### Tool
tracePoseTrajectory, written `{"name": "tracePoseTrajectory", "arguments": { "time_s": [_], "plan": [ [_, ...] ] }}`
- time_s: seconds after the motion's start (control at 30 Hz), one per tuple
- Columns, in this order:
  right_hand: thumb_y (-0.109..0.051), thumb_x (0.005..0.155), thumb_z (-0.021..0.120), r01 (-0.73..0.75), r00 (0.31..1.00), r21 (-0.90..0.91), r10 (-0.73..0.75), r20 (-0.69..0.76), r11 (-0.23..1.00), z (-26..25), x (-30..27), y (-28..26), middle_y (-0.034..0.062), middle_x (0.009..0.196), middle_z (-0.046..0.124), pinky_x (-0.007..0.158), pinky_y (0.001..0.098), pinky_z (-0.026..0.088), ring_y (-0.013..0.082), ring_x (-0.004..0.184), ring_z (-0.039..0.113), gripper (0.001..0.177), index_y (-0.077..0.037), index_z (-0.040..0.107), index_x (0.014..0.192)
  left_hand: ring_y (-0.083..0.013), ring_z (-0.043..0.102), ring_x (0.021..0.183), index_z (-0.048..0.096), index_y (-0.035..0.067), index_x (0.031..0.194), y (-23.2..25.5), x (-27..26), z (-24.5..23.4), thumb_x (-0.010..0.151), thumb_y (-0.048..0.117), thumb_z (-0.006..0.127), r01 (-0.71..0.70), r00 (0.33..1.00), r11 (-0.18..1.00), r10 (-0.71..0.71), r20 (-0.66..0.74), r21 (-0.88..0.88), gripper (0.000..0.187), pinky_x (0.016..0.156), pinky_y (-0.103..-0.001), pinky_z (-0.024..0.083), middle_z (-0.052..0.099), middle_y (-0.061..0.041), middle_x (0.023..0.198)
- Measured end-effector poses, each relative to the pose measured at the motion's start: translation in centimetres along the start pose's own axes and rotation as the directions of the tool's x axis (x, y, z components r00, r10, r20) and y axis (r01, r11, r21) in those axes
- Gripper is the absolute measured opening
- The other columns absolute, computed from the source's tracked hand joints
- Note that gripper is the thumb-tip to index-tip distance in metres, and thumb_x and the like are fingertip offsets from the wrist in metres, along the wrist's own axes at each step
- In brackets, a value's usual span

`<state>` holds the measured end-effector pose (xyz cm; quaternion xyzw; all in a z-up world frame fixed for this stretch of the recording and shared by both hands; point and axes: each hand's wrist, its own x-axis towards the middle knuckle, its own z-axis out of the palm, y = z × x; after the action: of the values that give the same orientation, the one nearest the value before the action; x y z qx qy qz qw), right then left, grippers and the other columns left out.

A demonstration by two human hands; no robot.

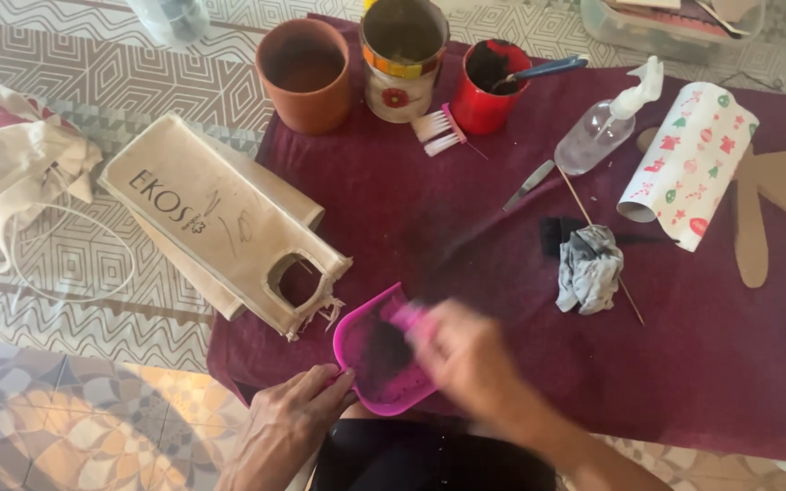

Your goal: Cleaning a decorated container and the surrounding workspace using a cloth, brush, and spray bottle

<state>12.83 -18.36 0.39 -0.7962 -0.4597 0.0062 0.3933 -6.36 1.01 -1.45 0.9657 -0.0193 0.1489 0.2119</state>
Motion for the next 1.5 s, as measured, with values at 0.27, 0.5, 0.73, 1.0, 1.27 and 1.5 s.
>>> {"name": "tracePoseTrajectory", "arguments": {
  "time_s": [0.27,0.5,0.73,1.0,1.27,1.5],
  "plan": [
    [-0.016,0.105,0.065,-0.097,0.957,-0.391,-0.022,-0.289,0.915,-4.2,6.0,7.9,0.0115,0.064,0.048,0.051,0.0477,0.030,0.0295,0.051,0.042,0.042,-0.006,0.047,0.069,-0.0148,0.074,0.090,0.069,0.016,0.122,-0.1,-0.5,0.5,0.097,0.024,0.067,-0.009,1.000,1.000,0.009,0.017,-0.009,0.026,0.063,-0.028,0.057,0.068,0.001,0.114],
    [-0.020,0.091,0.075,-0.054,0.996,-0.015,0.053,-0.070,0.998,-3.5,7.0,1.4,0.0077,0.074,0.069,0.060,0.0368,0.052,0.0224,0.060,0.065,0.017,-0.009,0.063,0.085,-0.0158,0.074,0.089,0.070,0.013,0.119,0.3,0.0,0.3,0.096,0.028,0.071,0.006,1.000,1.000,-0.007,-0.028,-0.012,0.028,0.061,-0.029,0.059,0.068,-0.001,0.110],
    [-0.016,0.102,0.069,0.066,0.980,-0.219,-0.105,-0.171,0.974,-1.4,10.5,7.3,0.0118,0.061,0.049,0.054,0.0506,0.032,0.0313,0.050,0.046,0.044,-0.009,0.045,0.066,-0.0152,0.073,0.079,0.069,0.017,0.121,0.1,-0.5,1.4,0.093,0.027,0.071,0.111,0.992,0.974,-0.096,-0.087,0.198,0.029,0.048,-0.031,0.054,0.067,0.000,0.107],
    [-0.017,0.107,0.062,0.107,0.969,-0.270,-0.162,-0.189,0.957,-3.5,14.5,10.9,0.0149,0.077,0.059,0.060,0.0485,0.040,0.0323,0.065,0.057,0.032,0.000,0.058,0.080,-0.0117,0.072,0.072,0.072,0.017,0.112,0.7,0.5,1.1,0.096,0.025,0.071,0.125,0.985,0.969,-0.095,-0.146,0.214,0.018,0.042,-0.029,0.049,0.067,0.003,0.100],
    [-0.022,0.096,0.070,-0.055,0.990,0.177,0.031,0.137,0.983,-1.1,9.5,3.4,0.0039,0.082,0.073,0.056,0.0313,0.051,0.0139,0.064,0.065,0.016,-0.007,0.075,0.100,-0.0159,0.074,0.085,0.070,0.018,0.120,-1.1,-1.1,2.6,0.094,0.027,0.073,0.074,0.990,0.981,-0.051,-0.128,0.177,0.028,0.059,-0.029,0.057,0.068,-0.001,0.109],
    [-0.028,0.099,0.068,0.076,0.997,-0.360,-0.068,0.037,0.930,-3.1,9.7,5.7,0.0119,0.067,0.054,0.049,0.0497,0.038,0.0321,0.052,0.051,0.031,-0.010,0.061,0.075,-0.0162,0.075,0.090,0.071,0.013,0.119,-1.1,-0.7,1.8,0.094,0.018,0.073,0.005,0.983,0.995,0.013,-0.182,0.099,0.025,0.067,-0.028,0.059,0.070,-0.003,0.112]
  ]
}}
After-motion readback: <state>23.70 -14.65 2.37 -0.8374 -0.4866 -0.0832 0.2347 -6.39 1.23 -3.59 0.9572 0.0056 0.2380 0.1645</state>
